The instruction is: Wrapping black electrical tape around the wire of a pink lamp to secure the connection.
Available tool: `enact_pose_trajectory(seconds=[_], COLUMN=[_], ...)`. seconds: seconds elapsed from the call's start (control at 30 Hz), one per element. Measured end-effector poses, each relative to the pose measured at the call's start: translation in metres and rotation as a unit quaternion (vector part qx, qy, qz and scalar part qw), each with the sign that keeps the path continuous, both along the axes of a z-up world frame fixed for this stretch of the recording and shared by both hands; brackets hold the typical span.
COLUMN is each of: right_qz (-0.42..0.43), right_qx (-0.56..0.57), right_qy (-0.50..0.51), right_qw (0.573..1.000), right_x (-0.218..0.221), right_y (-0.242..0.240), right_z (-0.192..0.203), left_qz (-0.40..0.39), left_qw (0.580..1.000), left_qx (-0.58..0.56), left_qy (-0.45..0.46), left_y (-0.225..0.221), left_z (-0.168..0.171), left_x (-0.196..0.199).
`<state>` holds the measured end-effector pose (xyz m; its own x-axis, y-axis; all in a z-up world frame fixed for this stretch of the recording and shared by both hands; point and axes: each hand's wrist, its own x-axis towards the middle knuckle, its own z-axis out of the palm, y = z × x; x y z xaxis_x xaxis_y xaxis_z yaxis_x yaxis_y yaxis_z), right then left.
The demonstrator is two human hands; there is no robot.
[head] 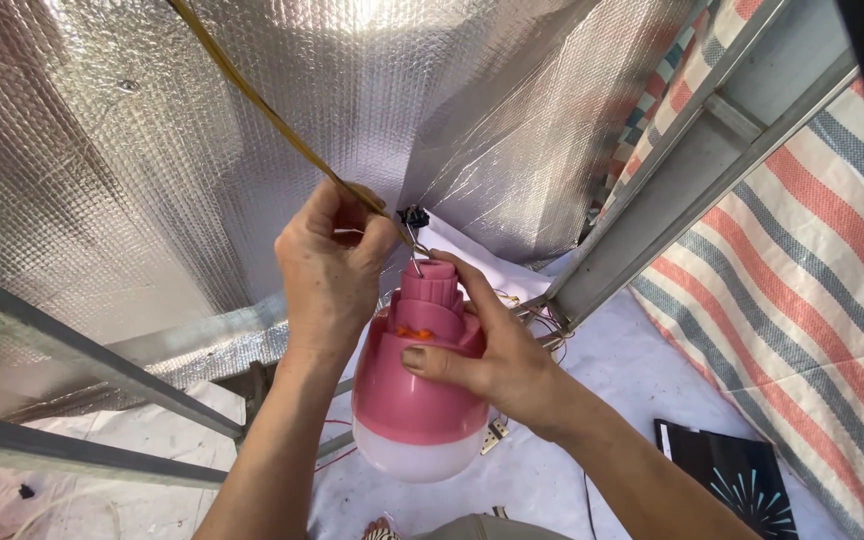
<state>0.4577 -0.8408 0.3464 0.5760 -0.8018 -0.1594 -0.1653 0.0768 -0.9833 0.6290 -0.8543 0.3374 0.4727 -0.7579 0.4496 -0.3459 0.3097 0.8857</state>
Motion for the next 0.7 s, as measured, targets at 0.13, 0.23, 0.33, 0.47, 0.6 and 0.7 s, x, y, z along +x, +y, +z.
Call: enact_pose_trajectory(seconds=[0.13, 0.23, 0.33, 0.47, 0.6, 0.7], right_qz=[-0.013, 0.001, -0.014, -0.039, -0.049, -0.061], right_qx=[0.021, 0.019, 0.011, 0.014, 0.048, 0.05], right_qy=[-0.023, -0.031, -0.016, 0.021, -0.011, 0.006], right_qw=[0.999, 0.999, 1.0, 0.999, 0.998, 0.997], right_x=[0.004, 0.007, 0.006, 0.006, 0.009, 0.012], right_y=[0.005, 0.009, 0.014, 0.016, 0.015, 0.014], right_z=[-0.003, -0.006, -0.01, -0.013, -0.013, -0.011], left_qz=[-0.047, -0.102, -0.116, -0.133, -0.136, -0.136], left_qw=[0.998, 0.994, 0.993, 0.991, 0.991, 0.988], left_qx=[-0.028, -0.015, -0.009, -0.017, 0.014, 0.062], left_qy=[-0.016, 0.028, 0.03, 0.019, 0.003, 0.033], left_y=[-0.01, -0.017, -0.023, -0.026, -0.03, -0.032], left_z=[-0.011, -0.016, -0.02, -0.018, -0.014, -0.01], left_x=[0.007, 0.011, 0.017, 0.02, 0.024, 0.024])
